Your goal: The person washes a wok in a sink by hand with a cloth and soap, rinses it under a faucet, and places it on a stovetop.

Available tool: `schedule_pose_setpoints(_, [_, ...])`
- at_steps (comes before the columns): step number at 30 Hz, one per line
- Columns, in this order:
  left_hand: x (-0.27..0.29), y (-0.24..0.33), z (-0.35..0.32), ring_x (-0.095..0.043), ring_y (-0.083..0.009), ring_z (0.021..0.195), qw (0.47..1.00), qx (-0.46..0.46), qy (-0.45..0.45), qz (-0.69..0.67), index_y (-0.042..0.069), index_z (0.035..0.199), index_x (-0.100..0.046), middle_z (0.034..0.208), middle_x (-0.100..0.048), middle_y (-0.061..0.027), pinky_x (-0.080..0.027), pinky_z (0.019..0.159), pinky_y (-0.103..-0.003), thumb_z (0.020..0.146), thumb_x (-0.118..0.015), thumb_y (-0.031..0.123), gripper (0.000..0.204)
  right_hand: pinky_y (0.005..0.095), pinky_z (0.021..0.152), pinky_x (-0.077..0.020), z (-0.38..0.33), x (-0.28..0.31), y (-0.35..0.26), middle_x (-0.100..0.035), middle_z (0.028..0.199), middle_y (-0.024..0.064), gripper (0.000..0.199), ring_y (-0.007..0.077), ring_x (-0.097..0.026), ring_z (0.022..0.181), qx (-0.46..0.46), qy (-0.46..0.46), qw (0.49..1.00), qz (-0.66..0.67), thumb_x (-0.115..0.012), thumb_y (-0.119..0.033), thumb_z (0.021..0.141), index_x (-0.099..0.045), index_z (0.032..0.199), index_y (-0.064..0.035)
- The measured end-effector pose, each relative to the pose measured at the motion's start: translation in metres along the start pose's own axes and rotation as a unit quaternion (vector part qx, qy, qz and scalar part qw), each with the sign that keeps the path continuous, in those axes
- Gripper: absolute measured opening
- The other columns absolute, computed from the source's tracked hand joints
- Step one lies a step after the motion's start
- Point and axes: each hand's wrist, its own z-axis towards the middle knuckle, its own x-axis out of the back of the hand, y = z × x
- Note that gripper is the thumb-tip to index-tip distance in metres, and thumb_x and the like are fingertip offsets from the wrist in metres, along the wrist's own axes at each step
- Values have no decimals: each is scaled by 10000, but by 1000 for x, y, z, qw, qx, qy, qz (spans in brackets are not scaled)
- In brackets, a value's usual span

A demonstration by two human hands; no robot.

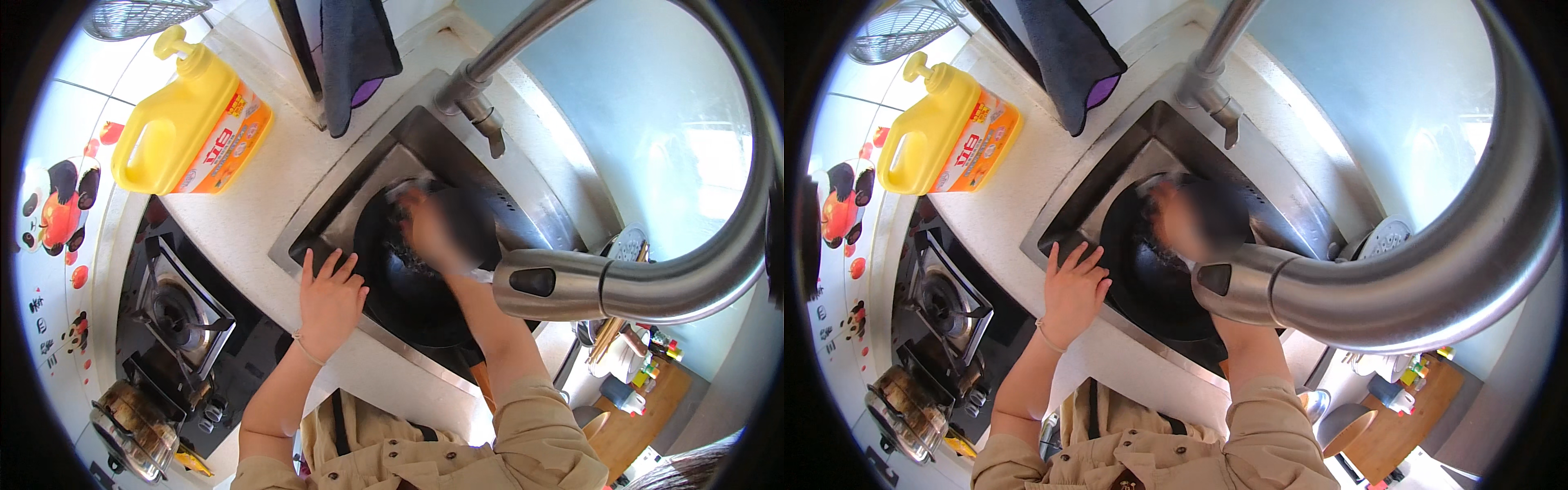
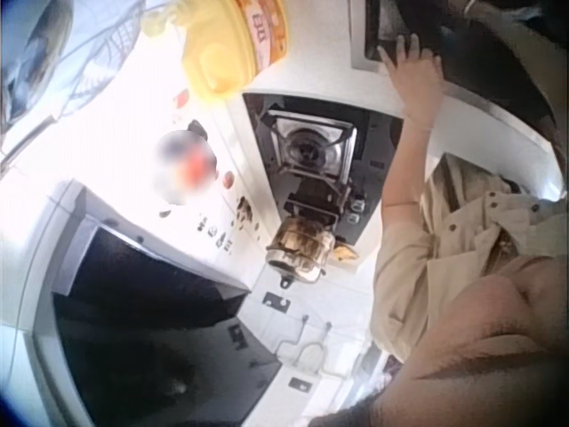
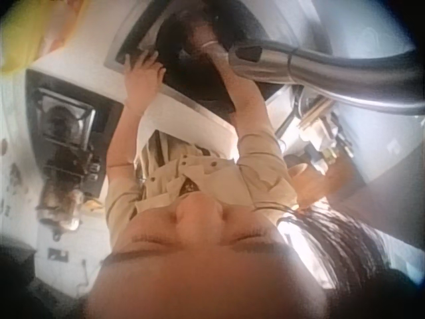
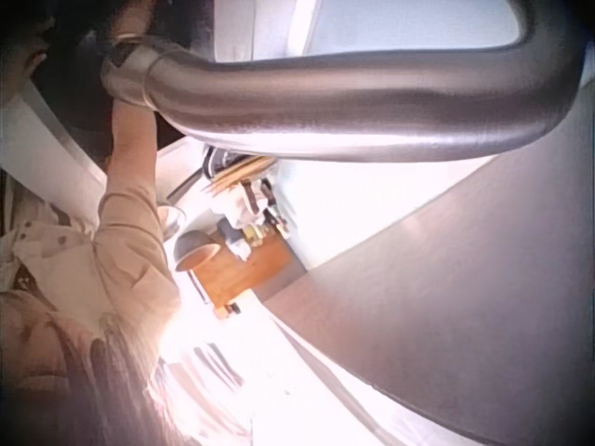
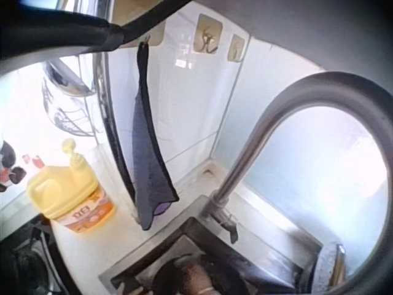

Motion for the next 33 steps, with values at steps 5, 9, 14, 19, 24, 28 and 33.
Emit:
schedule_pose_setpoints(5, [-3, -5, -3, -459, -211, 1164, 1000, 8, -8, -7, 116, 825, -678, 1151, -593, -38, -151, 1071, -478, 769, -608, 189, 116, 384, 707, -468, 67, 57, -12, -603, 892, 130, 154, 271, -575, 779, 310, -436, 652, 537, -552, -102, 774, -590, 913, -47])
schedule_pose_setpoints(9, [-4, -6, -2, -463, -215, 1161, 1000, 6, -11, -7, 119, 820, -678, 1147, -596, -43, -149, 1072, -480, 768, -611, 195, 114, 381, 721, -469, 2, 65, -43, -593, 939, 143, 181, 283, -575, 816, 164, -248, 830, 472, -570, -112, 767, -579, 936, -49])
schedule_pose_setpoints(14, [-3, -5, 0, -465, -216, 1157, 1000, -4, -7, -12, 122, 817, -677, 1156, -592, -44, -153, 1071, -485, 765, -614, 197, 111, 377, 739, -470, -81, 17, -9, -581, 999, 158, 220, 299, -576, 862, -187, 126, 974, 3, -592, -124, 759, -565, 965, -50])
schedule_pose_setpoints(19, [-8, -9, -6, -464, -230, 1158, 1000, -2, 9, -8, 103, 776, -652, 1157, -590, -61, -134, 1074, -499, 775, -601, 230, 136, 372, 756, -471, -54, 35, 29, -568, 1059, 174, 265, 314, -576, 907, -263, 156, 916, -260, -614, -136, 751, -552, 994, -52])
schedule_pose_setpoints(24, [-1, -5, 0, -458, -223, 1162, 1000, -7, 1, -21, 107, 839, -672, 1160, -586, -51, -154, 1072, -484, 761, -617, 202, 134, 382, 759, -476, -52, 42, 85, -581, 1043, 189, 223, 339, -577, 919, -412, 123, 880, -203, -626, -120, 723, -579, 934, -67])
schedule_pose_setpoints(28, [-2, -6, -3, -455, -224, 1166, 1000, 1, -6, -18, 104, 839, -672, 1162, -584, -56, -140, 1074, -485, 765, -615, 206, 139, 411, 739, -485, -57, 18, 58, -611, 918, 184, 100, 337, -592, 864, -345, -48, 934, -83, -596, -71, 698, -618, 796, -73])
schedule_pose_setpoints(33, [-7, -10, -7, -453, -229, 1166, 1000, 1, 11, -20, 97, 774, -647, 1160, -584, -61, -120, 1078, -495, 767, -608, 236, 144, 386, 906, -423, -98, -7, -13, -547, 1099, 182, 311, 333, -518, 1048, -150, -132, 940, -275, -550, -23, 703, -589, 1010, -58])
